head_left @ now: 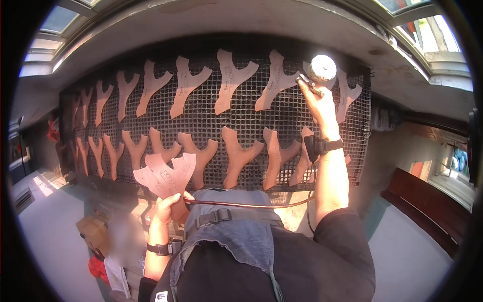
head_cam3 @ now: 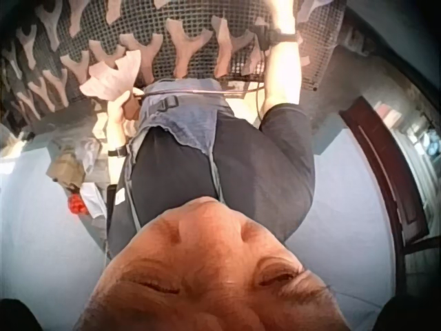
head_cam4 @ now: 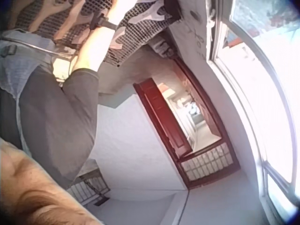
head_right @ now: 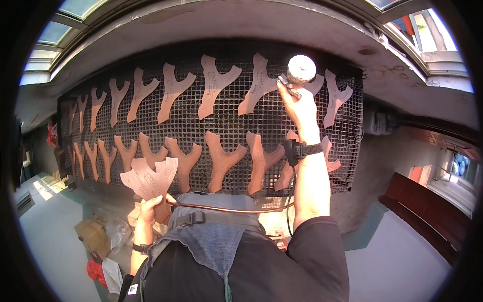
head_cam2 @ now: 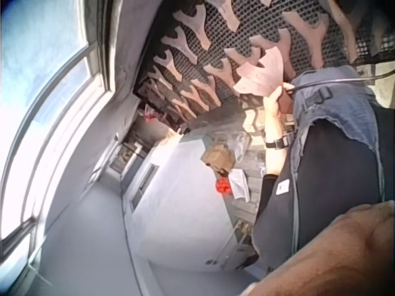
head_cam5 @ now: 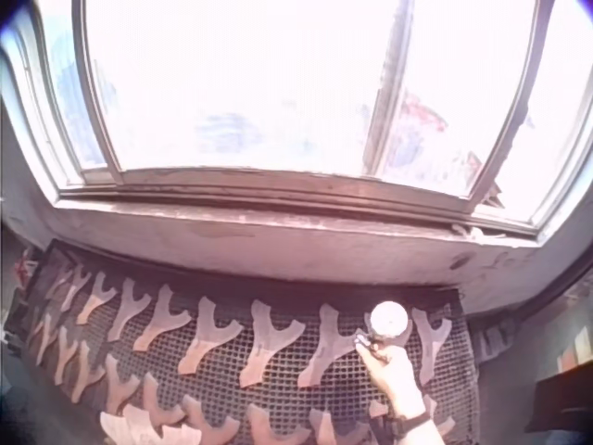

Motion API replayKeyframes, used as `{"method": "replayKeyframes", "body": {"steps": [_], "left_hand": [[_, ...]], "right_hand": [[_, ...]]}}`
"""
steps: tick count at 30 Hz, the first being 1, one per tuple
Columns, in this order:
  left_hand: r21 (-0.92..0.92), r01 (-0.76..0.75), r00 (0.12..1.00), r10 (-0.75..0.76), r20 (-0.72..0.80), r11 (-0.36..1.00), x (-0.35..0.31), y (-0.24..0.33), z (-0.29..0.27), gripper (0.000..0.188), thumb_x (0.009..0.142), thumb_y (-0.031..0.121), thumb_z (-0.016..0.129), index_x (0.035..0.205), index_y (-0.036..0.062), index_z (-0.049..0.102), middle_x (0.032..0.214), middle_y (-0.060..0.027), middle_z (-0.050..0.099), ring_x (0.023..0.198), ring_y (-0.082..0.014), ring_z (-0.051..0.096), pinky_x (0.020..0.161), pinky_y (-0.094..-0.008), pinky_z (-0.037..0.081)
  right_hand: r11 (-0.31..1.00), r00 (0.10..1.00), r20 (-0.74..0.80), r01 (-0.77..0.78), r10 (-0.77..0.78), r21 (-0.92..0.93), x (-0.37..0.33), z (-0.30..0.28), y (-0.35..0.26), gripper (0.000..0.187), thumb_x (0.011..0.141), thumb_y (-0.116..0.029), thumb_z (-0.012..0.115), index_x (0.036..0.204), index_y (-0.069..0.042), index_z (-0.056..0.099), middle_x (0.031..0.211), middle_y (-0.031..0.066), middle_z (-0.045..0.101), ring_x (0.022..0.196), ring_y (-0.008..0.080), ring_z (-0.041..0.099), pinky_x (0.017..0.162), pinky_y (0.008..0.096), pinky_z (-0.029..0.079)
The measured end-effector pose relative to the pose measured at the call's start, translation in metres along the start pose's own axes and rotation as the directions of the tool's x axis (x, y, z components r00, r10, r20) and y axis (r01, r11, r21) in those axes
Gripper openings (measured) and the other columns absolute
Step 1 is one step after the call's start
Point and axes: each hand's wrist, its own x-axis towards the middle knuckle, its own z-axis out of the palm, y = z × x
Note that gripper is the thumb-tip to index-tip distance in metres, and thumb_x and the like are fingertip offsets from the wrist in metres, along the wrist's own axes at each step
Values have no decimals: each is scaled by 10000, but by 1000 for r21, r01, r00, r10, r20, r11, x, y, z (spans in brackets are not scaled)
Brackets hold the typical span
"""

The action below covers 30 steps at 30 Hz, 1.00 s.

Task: The person gathers leather pieces from a mesh table, stacks them, and spreads them back out before using a spray gun to apply a substance to them.

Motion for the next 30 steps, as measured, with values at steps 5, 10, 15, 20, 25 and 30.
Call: {"method": "replayKeyframes", "body": {"steps": [5, 10, 15, 20, 25, 30], "left_hand": [[0, 1, 1000, -1, 19, 1000, 5, 5, 4, 378, 861, 253, 670, 1008, -93, 708, 962, -216, 743, 923, -318, 712, 891, -419, 550], [9, -2, 1000, 2, 1, 1000, -1, 3, 4, 398, 857, 265, 671, 1025, -96, 698, 964, -218, 738, 932, -326, 709, 898, -420, 547], [-8, -15, 998, 14, -61, 1000, -13, -6, 2, 427, 843, 283, 683, 1042, -94, 688, 964, -222, 734, 932, -328, 705, 914, -419, 536], [-77, 30, 996, -36, -78, 997, -19, -23, -9, 412, 836, 271, 686, 1028, -94, 692, 960, -223, 736, 926, -327, 708, 917, -417, 534], [-55, -12, 997, 8, -76, 998, -17, -15, -1, 401, 839, 261, 678, 1011, -100, 695, 949, -223, 738, 929, -331, 708, 919, -419, 534], [-53, -45, 999, 44, -25, 998, -15, -19, -11, 387, 870, 273, 663, 990, -92, 712, 967, -212, 743, 934, -315, 707, 906, -410, 535]], "right_hand": [[999, 997, -68, 38, -36, 29, 18, -6, 32, 370, 932, -424, 732, 1054, -77, 776, 887, 150, 764, 820, 254, 750, 772, 337, 549], [975, 952, -245, 206, -181, 78, 51, -1, 23, 346, 934, -376, 748, 1053, -53, 773, 897, 149, 769, 819, 223, 747, 774, 327, 549], [966, 965, -206, 199, -163, 167, 78, 17, 0, 323, 918, -346, 776, 1043, -49, 779, 905, 136, 777, 840, 191, 746, 796, 311, 546], [986, 988, -48, 148, -144, 78, 78, 30, -28, 418, 919, -451, 721, 1034, -52, 772, 877, 157, 760, 856, 253, 747, 810, 348, 546], [991, 991, 38, 126, -128, 53, 29, 29, -21, 368, 924, -404, 730, 1027, -53, 776, 869, 154, 763, 835, 252, 751, 792, 346, 547], [994, 987, 158, 23, -40, 110, -40, 29, -16, 312, 938, -347, 738, 1036, -53, 777, 801, 78, 753, 731, 112, 676, 722, 278, 516]]}}
